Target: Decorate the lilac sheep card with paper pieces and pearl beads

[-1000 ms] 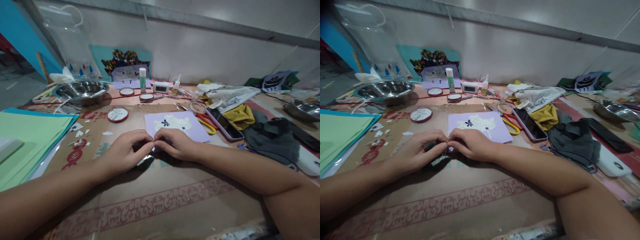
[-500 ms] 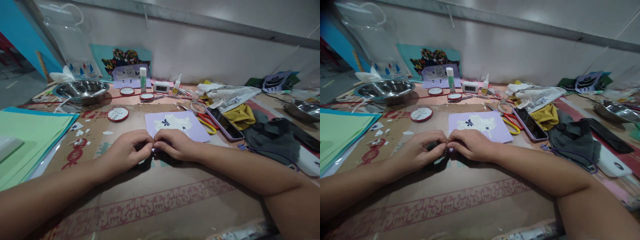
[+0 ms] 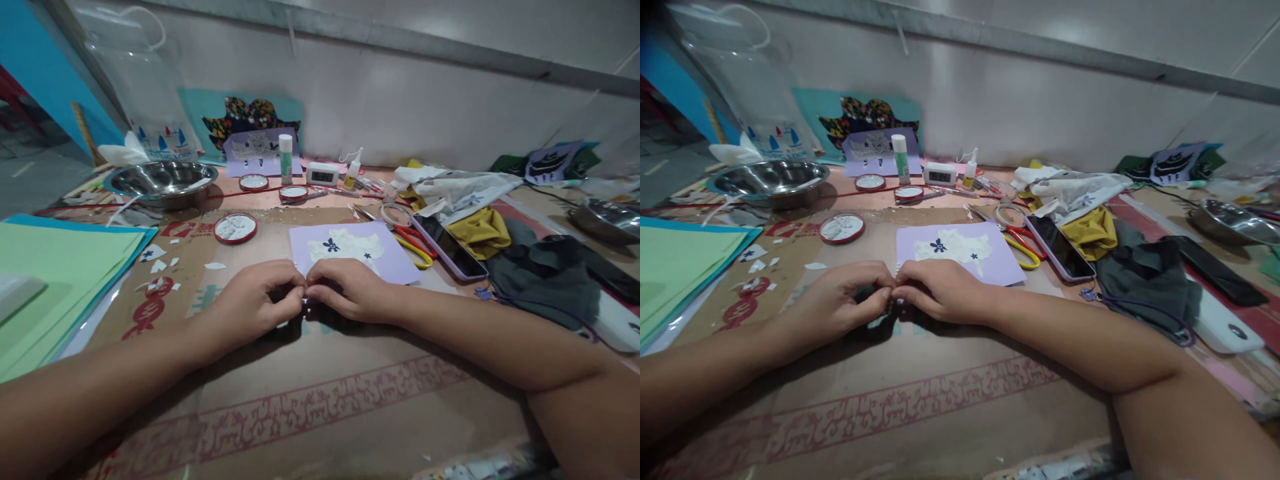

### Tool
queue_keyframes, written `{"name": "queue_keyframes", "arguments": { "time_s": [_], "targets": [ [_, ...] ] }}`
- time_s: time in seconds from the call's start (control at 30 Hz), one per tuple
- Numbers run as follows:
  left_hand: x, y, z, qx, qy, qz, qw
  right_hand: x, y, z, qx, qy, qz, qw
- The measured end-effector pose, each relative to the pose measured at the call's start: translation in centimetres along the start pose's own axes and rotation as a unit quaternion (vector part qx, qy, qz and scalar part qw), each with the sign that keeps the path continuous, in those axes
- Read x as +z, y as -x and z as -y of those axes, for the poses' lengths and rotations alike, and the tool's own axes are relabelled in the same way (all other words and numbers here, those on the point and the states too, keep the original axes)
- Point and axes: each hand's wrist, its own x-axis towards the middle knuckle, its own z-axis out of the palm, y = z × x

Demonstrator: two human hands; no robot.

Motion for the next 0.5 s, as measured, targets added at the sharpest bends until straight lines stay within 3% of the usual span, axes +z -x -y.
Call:
{"name": "queue_keyframes", "arguments": {
  "time_s": [0.5],
  "targets": [
    [0.26, 0.02, 0.29, -0.015, -0.025, -0.008, 1.0, 0.11, -0.12, 0.48, 0.035, 0.012, -0.004, 0.999]
  ]
}}
